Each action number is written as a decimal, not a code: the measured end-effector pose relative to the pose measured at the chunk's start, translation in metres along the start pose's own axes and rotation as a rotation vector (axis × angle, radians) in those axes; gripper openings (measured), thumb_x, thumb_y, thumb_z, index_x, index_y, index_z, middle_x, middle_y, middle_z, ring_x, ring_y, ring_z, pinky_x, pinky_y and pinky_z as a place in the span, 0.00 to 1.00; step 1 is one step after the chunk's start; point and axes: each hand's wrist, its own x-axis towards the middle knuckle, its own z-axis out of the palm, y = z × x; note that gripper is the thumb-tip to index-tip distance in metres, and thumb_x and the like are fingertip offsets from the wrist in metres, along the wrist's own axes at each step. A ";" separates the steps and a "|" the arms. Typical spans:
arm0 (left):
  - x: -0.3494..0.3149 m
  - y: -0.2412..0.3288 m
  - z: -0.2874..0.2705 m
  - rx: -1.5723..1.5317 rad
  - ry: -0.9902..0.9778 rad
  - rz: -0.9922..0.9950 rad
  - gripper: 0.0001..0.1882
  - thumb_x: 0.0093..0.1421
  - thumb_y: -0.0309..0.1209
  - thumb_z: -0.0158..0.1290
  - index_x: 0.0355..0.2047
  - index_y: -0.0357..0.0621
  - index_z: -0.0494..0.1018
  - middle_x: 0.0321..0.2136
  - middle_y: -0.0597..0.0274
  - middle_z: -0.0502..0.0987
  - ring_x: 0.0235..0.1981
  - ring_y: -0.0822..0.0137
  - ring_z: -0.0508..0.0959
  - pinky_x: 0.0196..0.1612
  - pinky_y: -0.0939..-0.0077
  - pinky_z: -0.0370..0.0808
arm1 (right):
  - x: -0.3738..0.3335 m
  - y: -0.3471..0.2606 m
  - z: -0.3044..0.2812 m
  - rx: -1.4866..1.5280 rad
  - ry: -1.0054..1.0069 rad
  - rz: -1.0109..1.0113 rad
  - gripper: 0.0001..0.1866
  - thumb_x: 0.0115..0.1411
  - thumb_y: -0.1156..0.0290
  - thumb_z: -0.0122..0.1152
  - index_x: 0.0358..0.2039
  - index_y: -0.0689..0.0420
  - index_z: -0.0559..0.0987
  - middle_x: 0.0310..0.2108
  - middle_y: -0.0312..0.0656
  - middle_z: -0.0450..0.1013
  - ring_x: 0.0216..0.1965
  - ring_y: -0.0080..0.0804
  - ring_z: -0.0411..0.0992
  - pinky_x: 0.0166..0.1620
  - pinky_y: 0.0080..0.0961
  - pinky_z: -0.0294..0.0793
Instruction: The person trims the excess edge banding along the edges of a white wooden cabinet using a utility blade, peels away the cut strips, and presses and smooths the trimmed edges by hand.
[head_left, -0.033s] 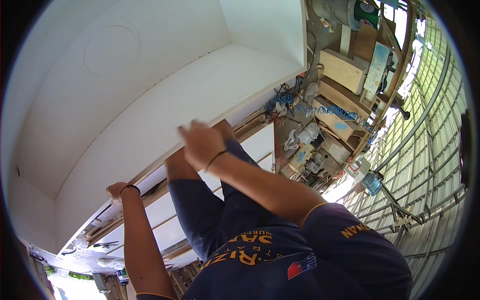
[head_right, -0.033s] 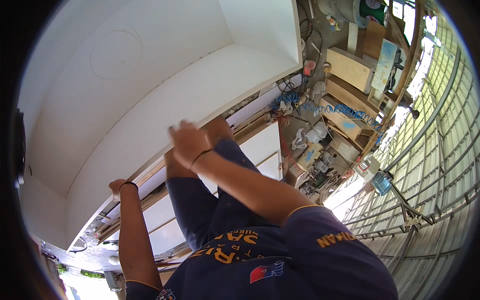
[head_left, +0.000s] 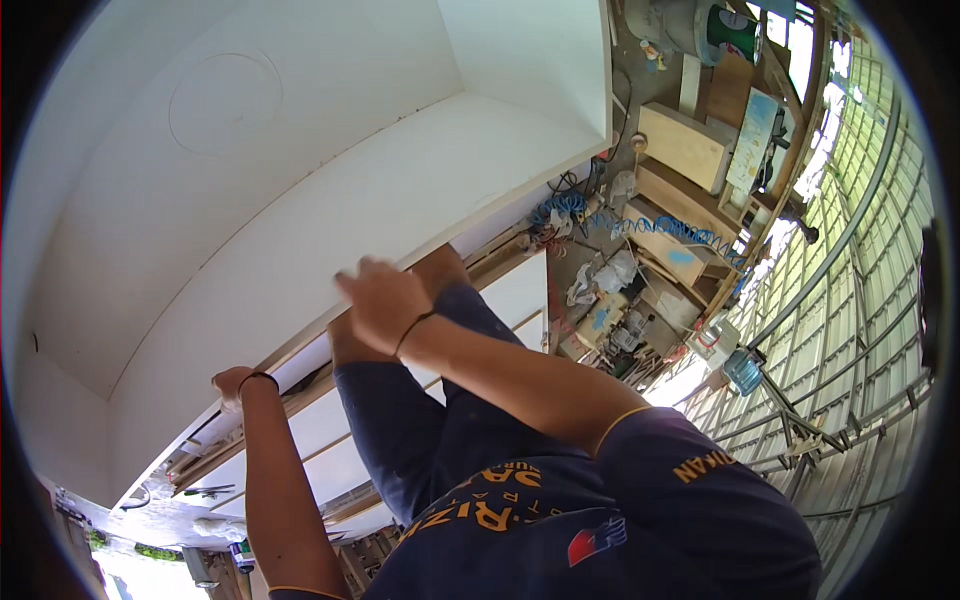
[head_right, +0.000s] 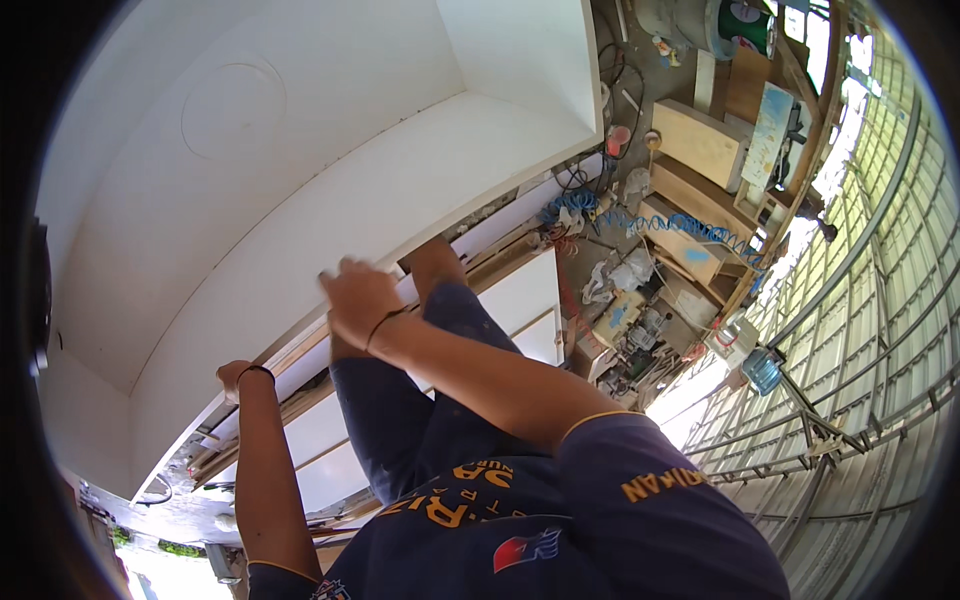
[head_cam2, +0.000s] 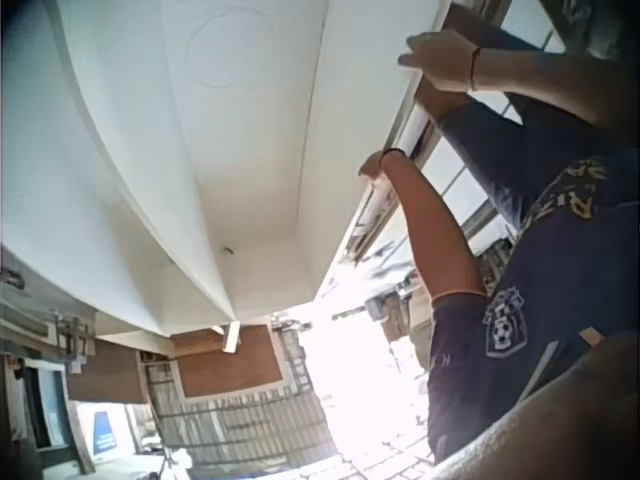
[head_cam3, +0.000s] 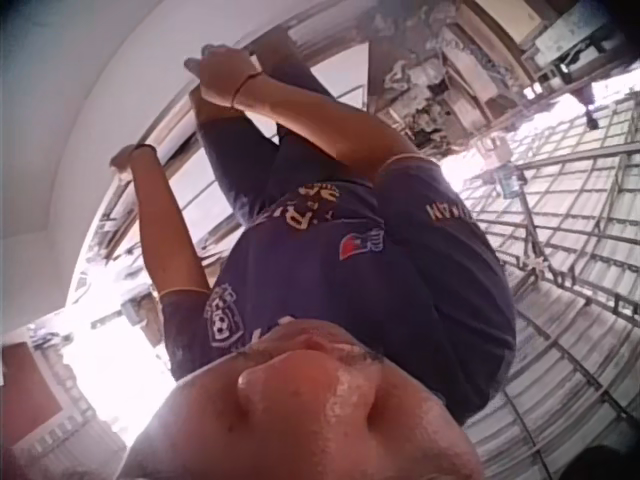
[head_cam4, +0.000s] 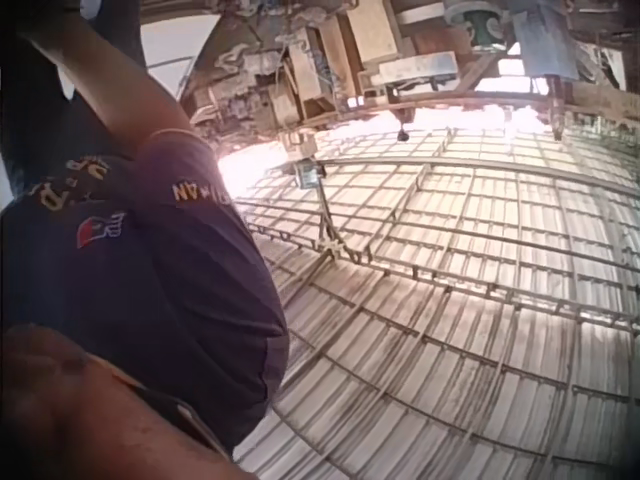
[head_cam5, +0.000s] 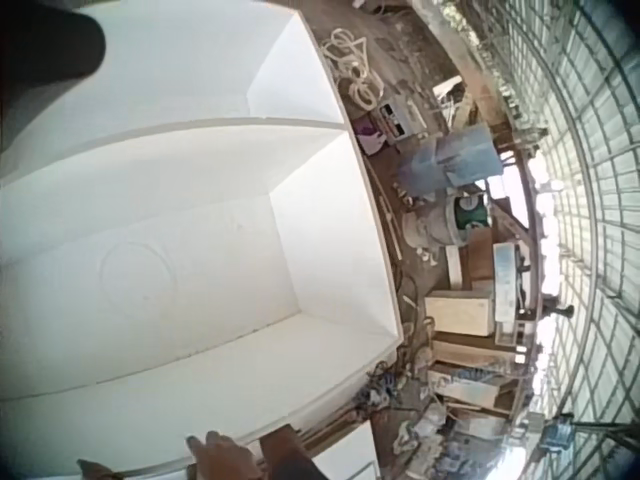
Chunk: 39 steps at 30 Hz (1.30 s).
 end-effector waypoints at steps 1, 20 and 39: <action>0.018 -0.004 -0.002 0.618 -0.024 0.270 0.19 0.63 0.29 0.28 0.50 0.38 0.63 0.46 0.43 0.70 0.45 0.55 0.75 0.43 0.63 0.75 | 0.000 -0.003 -0.006 -0.004 0.000 -0.010 0.17 0.52 0.72 0.47 0.44 0.52 0.73 0.36 0.50 0.69 0.41 0.46 0.69 0.44 0.41 0.71; -0.028 0.004 -0.020 0.489 0.046 0.338 0.19 0.63 0.29 0.29 0.47 0.38 0.66 0.45 0.38 0.69 0.43 0.49 0.76 0.38 0.61 0.80 | -0.013 0.286 -0.142 -0.494 0.466 0.333 0.17 0.50 0.72 0.53 0.43 0.45 0.75 0.32 0.48 0.72 0.41 0.45 0.71 0.40 0.40 0.73; -0.047 0.007 -0.017 -0.192 0.096 0.024 0.25 0.59 0.42 0.37 0.49 0.34 0.57 0.45 0.39 0.70 0.44 0.46 0.74 0.44 0.56 0.73 | -0.020 0.267 -0.168 -0.518 0.287 0.536 0.22 0.50 0.73 0.50 0.48 0.47 0.74 0.42 0.50 0.72 0.43 0.44 0.72 0.45 0.37 0.72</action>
